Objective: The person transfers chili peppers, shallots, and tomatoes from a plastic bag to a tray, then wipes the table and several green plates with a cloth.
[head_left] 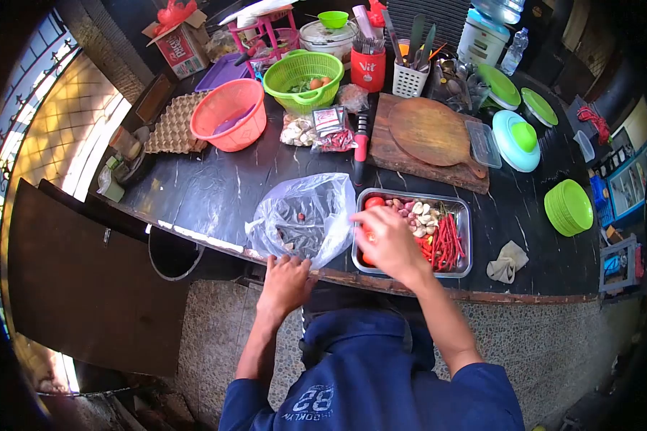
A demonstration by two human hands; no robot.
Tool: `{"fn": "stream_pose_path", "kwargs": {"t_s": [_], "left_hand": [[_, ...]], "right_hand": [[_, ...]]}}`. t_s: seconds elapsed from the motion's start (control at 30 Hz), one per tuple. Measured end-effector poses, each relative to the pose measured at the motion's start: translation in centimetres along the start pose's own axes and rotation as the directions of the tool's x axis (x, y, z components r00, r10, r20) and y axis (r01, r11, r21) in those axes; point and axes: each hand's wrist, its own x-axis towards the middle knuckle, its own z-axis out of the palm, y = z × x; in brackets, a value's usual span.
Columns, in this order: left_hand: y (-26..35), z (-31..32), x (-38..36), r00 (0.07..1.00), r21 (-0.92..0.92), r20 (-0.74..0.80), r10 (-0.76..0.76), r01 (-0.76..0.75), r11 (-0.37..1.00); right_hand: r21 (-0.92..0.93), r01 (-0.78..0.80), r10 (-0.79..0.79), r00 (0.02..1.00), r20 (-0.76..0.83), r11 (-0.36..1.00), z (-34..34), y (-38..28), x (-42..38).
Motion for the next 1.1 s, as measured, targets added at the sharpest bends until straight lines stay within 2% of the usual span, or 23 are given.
{"fn": "stream_pose_path", "kwargs": {"t_s": [0.03, 0.07, 0.13, 0.17, 0.23, 0.27, 0.33, 0.43, 0.53, 0.7, 0.77, 0.8, 0.83, 0.9, 0.93, 0.97, 1.03, 1.1], "left_hand": [[0.3, 0.3, -0.2, 1.000, -0.001, 0.003, 0.000, 0.000, 1.000], [0.4, 0.5, -0.4, 1.000, -0.016, -0.020, 0.006, -0.007, 1.000], [0.6, 0.5, -0.6, 0.997, -0.042, -0.080, 0.003, -0.007, 0.999], [0.5, 0.6, -0.7, 0.997, -0.041, -0.082, -0.003, 0.000, 0.999], [0.1, 0.6, -0.7, 0.995, -0.026, -0.070, -0.068, 0.066, 0.997], [-0.1, 0.5, -0.9, 0.995, -0.025, -0.072, -0.075, 0.073, 0.997], [-0.5, 0.1, -1.3, 0.987, -0.015, -0.110, -0.114, 0.113, 0.994], [-1.2, -0.2, -1.7, 0.982, -0.031, -0.118, -0.145, 0.142, 0.989], [-2.3, 0.5, -2.0, 0.970, 0.007, -0.166, -0.178, 0.181, 0.983], [-3.8, 0.0, -0.8, 0.956, -0.010, -0.118, -0.269, 0.270, 0.963], [-4.1, -0.2, 0.2, 0.930, -0.022, -0.175, -0.323, 0.325, 0.946], [-4.4, 0.0, 0.7, 0.926, -0.035, -0.192, -0.326, 0.325, 0.945], [-4.6, 0.2, 1.2, 0.925, -0.036, -0.194, -0.326, 0.326, 0.945], [-4.9, 0.4, 2.5, 0.890, -0.046, -0.312, -0.332, 0.335, 0.941], [-5.3, 0.8, 3.1, 0.891, -0.045, -0.312, -0.330, 0.333, 0.942], [-5.9, 1.2, 3.7, 0.884, -0.064, -0.359, -0.298, 0.295, 0.953], [-7.0, 2.3, 4.4, 0.873, -0.079, -0.409, -0.267, 0.258, 0.963], [-7.7, 3.1, 5.2, 0.911, -0.063, -0.285, -0.297, 0.292, 0.954]], "right_hand": [[0.158, 0.034, -0.038, 0.999, 0.019, 0.987, 1.2, -0.9, 0.8], [0.159, 0.033, -0.036, 0.999, 0.019, 0.987, 2.7, -1.3, 1.6], [0.273, 0.117, -0.162, 0.975, 0.151, 0.955, 6.8, -1.0, 2.7], [0.277, 0.122, -0.168, 0.974, 0.152, 0.953, 8.9, -0.5, 3.0], [0.234, 0.191, -0.258, 0.918, 0.302, 0.953, 13.1, 0.8, 3.6], [0.237, 0.196, -0.264, 0.915, 0.303, 0.951, 15.0, 1.1, 3.7], [0.162, 0.157, -0.212, 0.883, 0.419, 0.974, 17.4, 1.1, 3.7], [0.139, 0.160, -0.207, 0.855, 0.475, 0.977, 18.6, 0.3, 3.8], [0.169, 0.146, -0.208, 0.867, 0.452, 0.975, 18.8, 0.0, 3.9], [0.276, 0.125, -0.226, 0.900, 0.373, 0.953, 18.5, 0.1, 4.4], [0.406, -0.147, 0.030, 0.959, 0.280, 0.902, 18.0, -0.3, 4.8], [0.435, -0.265, 0.155, 0.949, 0.273, 0.860, 18.0, -0.3, 5.2], [0.435, -0.264, 0.153, 0.950, 0.273, 0.861, 18.8, 0.5, 5.3], [0.601, -0.419, 0.365, 0.905, 0.218, 0.680, 19.7, 1.9, 6.1], [0.544, -0.486, 0.402, 0.873, 0.275, 0.684, 19.5, 2.8, 6.5], [0.545, -0.486, 0.402, 0.873, 0.275, 0.683, 19.6, 3.2, 6.6], [0.317, -0.504, 0.441, 0.862, 0.252, 0.803, 18.3, 2.3, 7.3], [0.269, -0.444, 0.379, 0.888, 0.262, 0.855, 17.6, 2.0, 7.3]]}}
